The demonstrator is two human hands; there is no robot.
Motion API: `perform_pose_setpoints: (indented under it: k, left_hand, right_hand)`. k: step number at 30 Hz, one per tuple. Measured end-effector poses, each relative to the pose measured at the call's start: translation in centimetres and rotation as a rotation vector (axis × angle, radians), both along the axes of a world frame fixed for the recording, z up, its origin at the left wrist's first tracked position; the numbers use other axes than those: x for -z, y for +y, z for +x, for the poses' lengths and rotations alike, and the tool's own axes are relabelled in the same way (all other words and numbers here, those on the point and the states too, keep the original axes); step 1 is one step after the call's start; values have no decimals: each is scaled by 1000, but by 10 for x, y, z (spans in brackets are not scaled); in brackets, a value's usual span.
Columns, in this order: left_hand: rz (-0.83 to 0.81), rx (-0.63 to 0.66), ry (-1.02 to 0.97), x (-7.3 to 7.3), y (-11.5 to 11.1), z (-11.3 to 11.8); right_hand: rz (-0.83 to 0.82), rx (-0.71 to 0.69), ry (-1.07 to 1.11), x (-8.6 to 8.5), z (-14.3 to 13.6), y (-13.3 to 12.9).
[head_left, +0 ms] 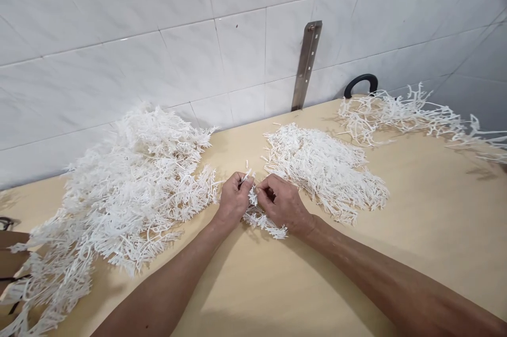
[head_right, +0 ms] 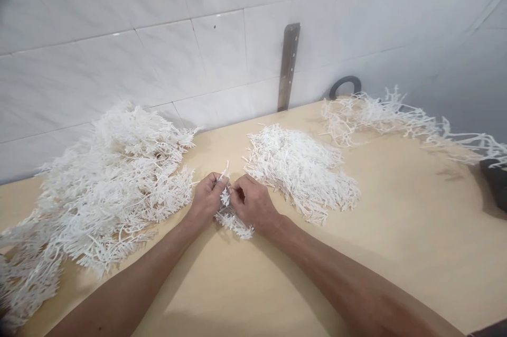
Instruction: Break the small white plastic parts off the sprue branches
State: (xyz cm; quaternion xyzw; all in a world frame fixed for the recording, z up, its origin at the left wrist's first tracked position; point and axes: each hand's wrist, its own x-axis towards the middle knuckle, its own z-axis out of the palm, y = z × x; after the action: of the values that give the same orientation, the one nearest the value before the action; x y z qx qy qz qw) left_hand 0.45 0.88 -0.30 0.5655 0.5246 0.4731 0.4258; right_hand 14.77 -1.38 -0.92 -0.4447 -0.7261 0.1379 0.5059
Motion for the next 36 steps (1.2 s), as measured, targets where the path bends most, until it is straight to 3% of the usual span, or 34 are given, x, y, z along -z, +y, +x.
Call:
perform_pose_setpoints:
  k: [4, 7, 12, 15, 18, 22, 26, 29, 32, 34, 36]
  left_hand:
    - [73, -14, 76, -2, -3, 0]
    - [196, -34, 149, -5, -8, 1]
    - [361, -29, 229, -10, -15, 2]
    - [471, 5, 257, -12, -19, 4]
    - [417, 70, 195, -12, -20, 6]
    - [180, 38, 22, -14, -14, 5]
    - [83, 26, -57, -18, -10, 2]
    - [56, 17, -58, -19, -9, 2]
    - [42, 7, -68, -17, -7, 2]
    - [34, 1, -79, -16, -6, 3]
    - [53, -9, -74, -14, -5, 3]
  right_hand:
    - [-60, 52, 2, -2, 0, 1]
    - [-252, 110, 60, -4, -2, 1]
    - [-644, 80, 228, -13, -1, 1]
    - [-755, 151, 285, -17, 5, 7]
    - [-722, 176, 295, -17, 11, 12]
    - [-633, 172, 355, -17, 22, 14]
    - [-544, 238, 386, -18, 39, 19]
    - [-476, 276, 285, -22, 50, 21]
    - [-282, 344, 136, -30, 48, 16]
    - [-207, 276, 88, -35, 40, 8]
    - [-278, 96, 72, -37, 29, -1]
